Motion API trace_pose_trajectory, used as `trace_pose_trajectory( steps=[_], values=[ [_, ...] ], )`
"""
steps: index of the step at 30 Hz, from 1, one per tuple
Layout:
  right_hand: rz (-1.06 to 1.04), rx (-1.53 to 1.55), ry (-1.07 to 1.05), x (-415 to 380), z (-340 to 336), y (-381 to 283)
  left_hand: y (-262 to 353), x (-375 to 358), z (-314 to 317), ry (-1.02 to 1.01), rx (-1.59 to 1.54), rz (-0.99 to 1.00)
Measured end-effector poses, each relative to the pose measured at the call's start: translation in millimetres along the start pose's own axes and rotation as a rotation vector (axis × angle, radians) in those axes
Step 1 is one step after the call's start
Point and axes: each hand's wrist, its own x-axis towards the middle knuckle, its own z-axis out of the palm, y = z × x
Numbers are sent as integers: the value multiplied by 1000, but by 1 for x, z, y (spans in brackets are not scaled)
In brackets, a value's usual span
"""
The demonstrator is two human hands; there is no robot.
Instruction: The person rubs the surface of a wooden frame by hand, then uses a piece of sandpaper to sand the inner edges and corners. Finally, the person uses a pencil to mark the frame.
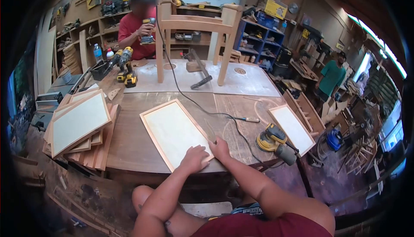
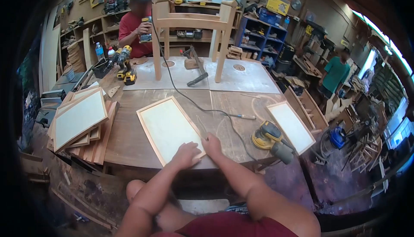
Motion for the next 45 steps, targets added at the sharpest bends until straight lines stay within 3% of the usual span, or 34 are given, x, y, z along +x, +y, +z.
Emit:
trace_pose_trajectory(
  steps=[4,32,36,37,39,40,43,45],
  values=[
    [-67,151,51,-2,5,4,-1,1,0,4,-2,3],
    [6,39,8,-2,-4,-4,10,-1,-6,24,-59,-18],
    [-161,188,142,1,15,21,3,2,1,114,1,59],
    [-37,185,70,1,11,15,-5,6,7,124,-29,98],
    [-57,157,74,7,20,25,-15,10,15,209,-17,163],
    [50,53,-11,11,22,28,-6,8,2,215,-87,110],
    [-99,103,7,3,20,30,14,9,-28,351,-388,130],
    [-175,149,-29,7,12,25,34,20,-32,407,-420,223]
  ],
)
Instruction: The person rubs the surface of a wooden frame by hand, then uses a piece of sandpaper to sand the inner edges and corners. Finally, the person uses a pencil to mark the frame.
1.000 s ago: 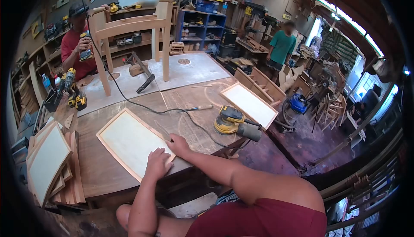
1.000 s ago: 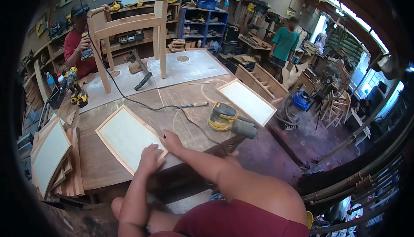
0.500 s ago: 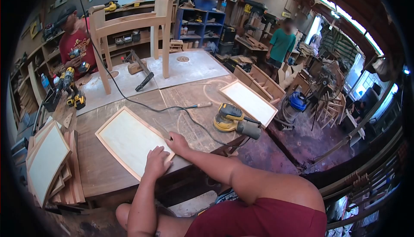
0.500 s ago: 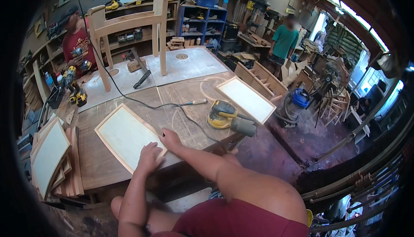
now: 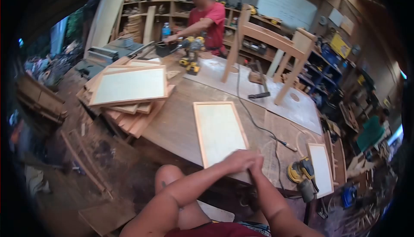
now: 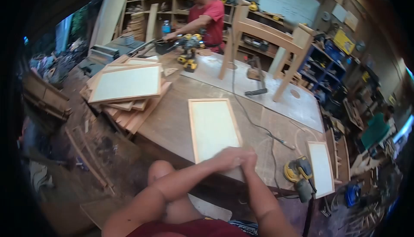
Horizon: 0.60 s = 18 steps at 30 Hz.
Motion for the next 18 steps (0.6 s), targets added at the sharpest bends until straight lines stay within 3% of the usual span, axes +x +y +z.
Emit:
trace_pose_trajectory(
  steps=[2,4,7,10,14,18],
  values=[
    [215,30,-28,-2,-7,-17,63,23,-16,-339,-63,-186],
    [242,-23,-20,4,-2,-18,81,25,0,-315,27,86],
    [303,-66,-13,-4,-1,-10,105,28,-4,-457,130,38],
    [309,-10,-3,6,-3,-21,94,31,4,-446,9,69],
    [303,-61,-8,6,-4,-19,92,34,16,-455,114,84],
    [205,35,17,2,3,-6,102,28,9,-502,-234,42]
  ],
)
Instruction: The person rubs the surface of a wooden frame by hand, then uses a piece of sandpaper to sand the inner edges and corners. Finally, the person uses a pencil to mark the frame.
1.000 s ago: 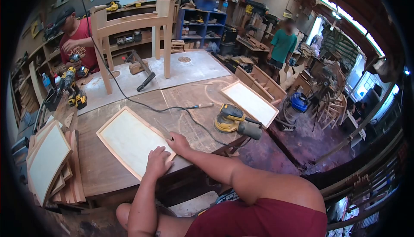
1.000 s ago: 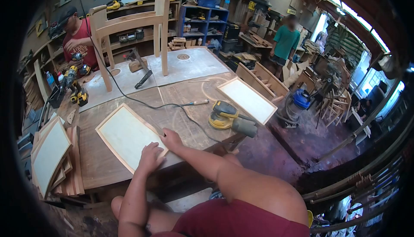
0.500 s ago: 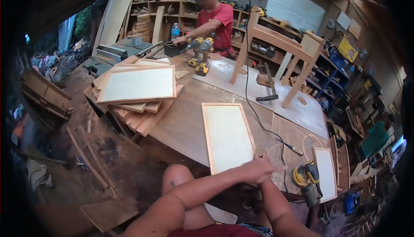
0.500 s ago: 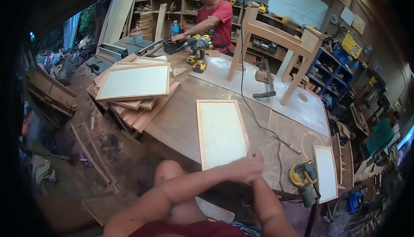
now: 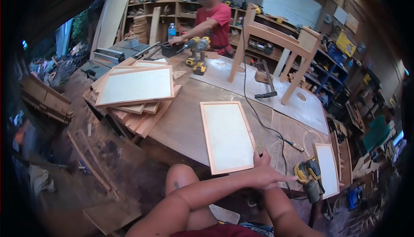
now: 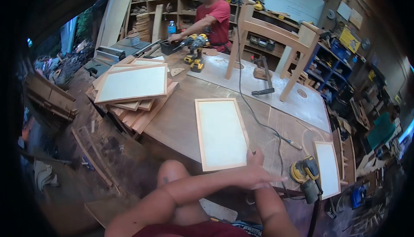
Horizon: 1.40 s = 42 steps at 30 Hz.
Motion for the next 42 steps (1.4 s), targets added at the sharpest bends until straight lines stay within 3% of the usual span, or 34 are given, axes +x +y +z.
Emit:
trace_pose_trajectory(
  steps=[1,2,3,5,6,8,9,11,12,14,15,17,19,21,22,25,28,38,42],
  values=[
    [-6,1,-10,0,4,-3,3,-2,-1,-7,-89,14],
    [-7,7,0,-1,5,-4,5,-1,-2,5,106,68],
    [3,7,27,-4,0,-8,3,-2,0,-13,98,86],
    [72,-218,36,1,0,-2,-14,-1,4,137,86,250],
    [88,-169,46,-2,-4,-10,-26,3,10,108,73,275],
    [103,-113,40,-8,-9,-20,-44,-3,18,295,404,207],
    [82,-54,48,-7,-9,-22,-44,-7,14,296,410,202],
    [63,8,57,-8,-6,-24,-42,-12,9,86,191,-4],
    [51,-6,47,-8,-6,-21,-39,-14,3,80,192,1],
    [46,-21,49,-8,-9,-17,-32,-22,-10,69,38,-246],
    [22,-47,53,-8,-9,-18,-35,-25,-13,63,38,-241],
    [7,-68,68,-8,-5,-15,-49,-33,-19,165,153,-323],
    [-158,53,60,-6,-5,-6,-68,-44,-23,234,206,-323],
    [-56,-36,-9,-3,2,9,-60,-47,-33,309,226,-433],
    [-5,-50,-17,2,9,25,-70,-52,-32,342,263,-391],
    [-154,29,95,2,15,29,-82,-56,-35,400,274,-418],
    [-36,-86,65,-6,-7,-7,-73,-53,-35,392,223,-380],
    [-64,-96,63,-11,-13,-21,-90,-63,-34,528,299,-437],
    [-89,-90,83,-11,-10,-18,-99,-63,-33,654,310,-357]
  ],
)
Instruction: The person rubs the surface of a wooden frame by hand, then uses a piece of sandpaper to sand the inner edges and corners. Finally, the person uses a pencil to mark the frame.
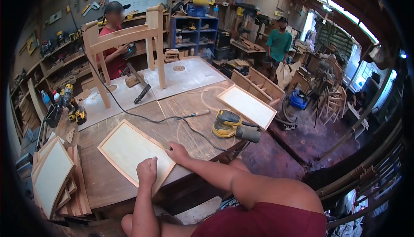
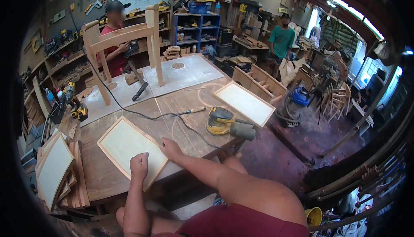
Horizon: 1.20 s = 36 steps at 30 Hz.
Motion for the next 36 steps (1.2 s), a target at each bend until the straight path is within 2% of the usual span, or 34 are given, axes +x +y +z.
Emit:
trace_pose_trajectory(
  steps=[2,8,16,23,29,31,36],
  values=[
    [1,-1,1,1,1,1,-3,-1,3,37,0,39],
    [15,-7,-18,2,2,5,7,0,2,19,-42,-59],
    [1,24,-8,2,1,4,-2,-1,8,-74,11,-61],
    [28,25,-22,0,-1,0,2,-1,9,-31,7,-23],
    [10,15,-11,1,2,6,0,-2,9,-35,-153,-110],
    [3,17,-5,1,2,6,14,0,2,-88,-198,-247],
    [25,13,-24,2,2,5,4,0,7,-30,-207,-203]
  ],
)
